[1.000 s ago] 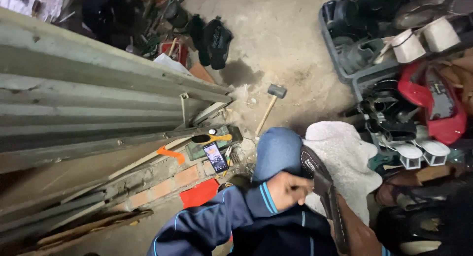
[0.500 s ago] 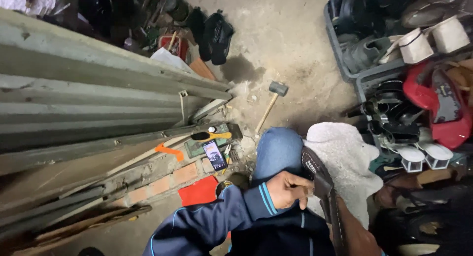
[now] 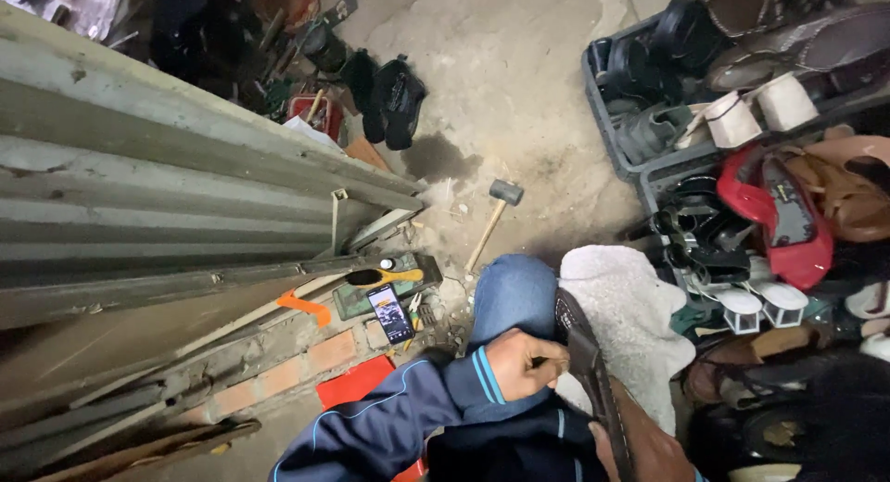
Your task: Hand-stitching a brown leather sandal using a needle and thread in a workshop.
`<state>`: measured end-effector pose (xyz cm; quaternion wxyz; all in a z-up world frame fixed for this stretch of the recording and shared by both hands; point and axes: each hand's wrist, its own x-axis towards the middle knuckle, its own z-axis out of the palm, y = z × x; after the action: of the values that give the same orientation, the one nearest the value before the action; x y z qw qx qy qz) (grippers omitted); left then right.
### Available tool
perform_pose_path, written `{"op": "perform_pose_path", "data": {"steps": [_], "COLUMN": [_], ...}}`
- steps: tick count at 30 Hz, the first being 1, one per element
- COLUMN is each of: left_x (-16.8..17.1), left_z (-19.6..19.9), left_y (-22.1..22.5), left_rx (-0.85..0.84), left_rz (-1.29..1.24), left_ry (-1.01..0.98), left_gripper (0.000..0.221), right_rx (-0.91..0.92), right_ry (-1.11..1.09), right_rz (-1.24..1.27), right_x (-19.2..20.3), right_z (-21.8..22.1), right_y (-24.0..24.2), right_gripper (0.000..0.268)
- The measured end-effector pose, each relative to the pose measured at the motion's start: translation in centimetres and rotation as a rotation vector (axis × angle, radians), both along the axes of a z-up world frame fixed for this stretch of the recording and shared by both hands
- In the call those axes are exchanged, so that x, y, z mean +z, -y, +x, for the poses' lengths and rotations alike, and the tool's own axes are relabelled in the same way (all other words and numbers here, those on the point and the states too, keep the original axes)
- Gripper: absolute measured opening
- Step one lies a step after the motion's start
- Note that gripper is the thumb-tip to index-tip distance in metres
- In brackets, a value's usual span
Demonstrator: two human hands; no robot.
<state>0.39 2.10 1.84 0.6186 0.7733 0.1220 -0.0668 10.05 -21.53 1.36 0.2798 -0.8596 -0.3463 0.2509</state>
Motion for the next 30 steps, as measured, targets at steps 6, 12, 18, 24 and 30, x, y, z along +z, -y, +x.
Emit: {"op": "perform_pose_path", "data": {"steps": [6,12,18,24,30], "left_x": [0.8,-0.4,-1.7,-1.8,-2.1], "left_z": [-1.4,-2.7,-3.6,-3.5,-3.1], "left_y": [-1.5,-0.5,0.8,1.4,2.0], "left_rx": [-0.139,-0.102,0.107,0.197,0.205], "left_rz": [0.333,0.412,0.462,0.507,0.513], "left_ry": [-0.030,0.033,0.090,0.138,0.109], "left_gripper": [0.027,0.016,0.011,0.014,0.021], "right_rx": [0.640,0.293,0.370,0.152,-0.175], "right_ry": [-0.223,0.585,0.444,-0.259,-0.774], "right_rz": [-0.225,0.353,0.356,0.376,0.426], "right_x": [-6.6,2.6,-2.7,0.1,-1.5], "right_z": [5.1,6.8,4.0,5.0,5.4], "right_y": [3.3,-2.2,-3.1,-1.2,-0.9], "right_gripper": [0.106,0.028,0.015,0.012,0.023]}}
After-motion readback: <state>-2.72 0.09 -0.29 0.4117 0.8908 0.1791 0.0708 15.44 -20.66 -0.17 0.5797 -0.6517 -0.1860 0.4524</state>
